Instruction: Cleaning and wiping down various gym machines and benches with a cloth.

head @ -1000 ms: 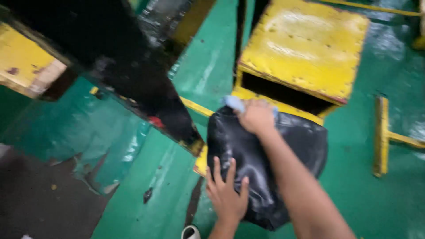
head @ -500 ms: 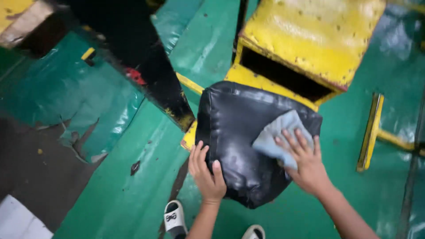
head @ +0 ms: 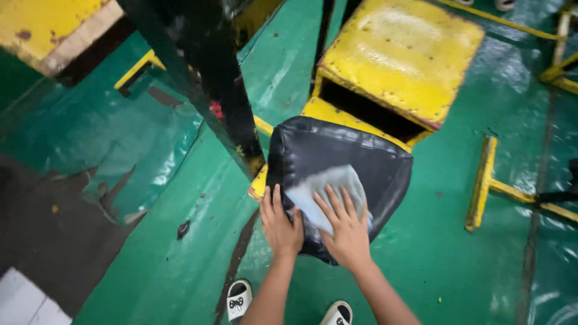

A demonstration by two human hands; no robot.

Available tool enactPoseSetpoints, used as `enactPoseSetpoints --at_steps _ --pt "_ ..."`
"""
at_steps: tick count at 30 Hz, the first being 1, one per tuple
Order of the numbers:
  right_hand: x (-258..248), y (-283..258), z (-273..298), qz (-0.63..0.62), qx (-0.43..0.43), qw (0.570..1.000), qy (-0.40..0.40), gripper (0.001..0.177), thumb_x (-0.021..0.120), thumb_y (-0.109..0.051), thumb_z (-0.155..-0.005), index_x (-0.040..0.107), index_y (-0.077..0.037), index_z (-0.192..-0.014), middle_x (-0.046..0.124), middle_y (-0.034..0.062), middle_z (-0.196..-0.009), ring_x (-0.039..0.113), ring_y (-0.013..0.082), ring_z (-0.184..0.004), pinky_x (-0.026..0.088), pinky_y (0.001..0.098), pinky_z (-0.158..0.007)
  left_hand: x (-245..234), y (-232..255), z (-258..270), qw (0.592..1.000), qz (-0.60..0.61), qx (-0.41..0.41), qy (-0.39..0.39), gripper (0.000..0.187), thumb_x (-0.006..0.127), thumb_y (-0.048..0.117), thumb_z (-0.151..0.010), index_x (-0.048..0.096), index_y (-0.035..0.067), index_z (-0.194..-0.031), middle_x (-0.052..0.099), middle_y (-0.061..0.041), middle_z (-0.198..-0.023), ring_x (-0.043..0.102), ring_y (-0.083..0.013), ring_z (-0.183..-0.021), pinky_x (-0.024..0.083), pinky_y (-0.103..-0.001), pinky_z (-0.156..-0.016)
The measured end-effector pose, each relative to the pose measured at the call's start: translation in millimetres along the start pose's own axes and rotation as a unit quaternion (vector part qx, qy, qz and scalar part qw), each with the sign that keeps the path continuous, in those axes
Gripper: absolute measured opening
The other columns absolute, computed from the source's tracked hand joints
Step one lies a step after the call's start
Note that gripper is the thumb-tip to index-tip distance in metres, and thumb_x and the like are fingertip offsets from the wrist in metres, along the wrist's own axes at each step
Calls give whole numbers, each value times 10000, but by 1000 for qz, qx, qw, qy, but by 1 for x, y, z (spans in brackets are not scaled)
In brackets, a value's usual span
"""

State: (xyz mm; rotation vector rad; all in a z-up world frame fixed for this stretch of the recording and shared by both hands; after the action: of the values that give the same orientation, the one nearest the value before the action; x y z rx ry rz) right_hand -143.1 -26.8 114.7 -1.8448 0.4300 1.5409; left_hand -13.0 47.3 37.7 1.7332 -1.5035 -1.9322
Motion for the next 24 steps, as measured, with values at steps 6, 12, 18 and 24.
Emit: enactPoseSetpoints --at_steps 6,12,18,24 --pt "33 35 100 -91 107 986 95 796 681 -240 -811 390 -231 -1552 290 82 -1659 221 394 -1533 242 530 -1201 10 -44 15 995 81 1 -58 926 689 598 -899 300 137 -1602 275 -205 -1641 271 -438 -1521 269 -547 -1225" --pt "84 69 114 -309 237 902 188 670 589 -248 -980 322 -70 -1568 247 155 -1692 223 438 -1544 188 482 -1231 -28 -5 38 680 430 -567 -174 1149 767 596 -711 86 397 -1616 334 -12 -1589 434 -323 -1432 517 -666 -1035" --pt "42 -34 64 -10 159 987 31 689 660 -425 -861 439 -294 -1500 253 21 -1659 157 428 -1516 90 688 -1157 15 -41 55 732 487 -455 -143 970 732 622 -740 358 231 -1545 619 -96 -1372 686 -282 -1114 621 -468 -770" --pt "21 26 59 78 24 994 68 711 621 -523 -866 390 -378 -1523 262 11 -1663 181 382 -1525 94 729 -1124 27 -45 66 772 453 -415 -163 951 730 638 -794 456 95 -1525 657 -208 -1302 683 -360 -1061 573 -469 -670"
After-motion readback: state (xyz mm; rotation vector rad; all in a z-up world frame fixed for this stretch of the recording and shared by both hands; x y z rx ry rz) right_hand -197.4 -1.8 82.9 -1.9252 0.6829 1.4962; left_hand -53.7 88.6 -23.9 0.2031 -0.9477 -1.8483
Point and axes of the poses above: each hand's wrist, its own z-axis away from the middle knuckle, its own x-axis out of the palm, y = z × x, the point moved 1 cm from there along -z, towards the middle knuckle
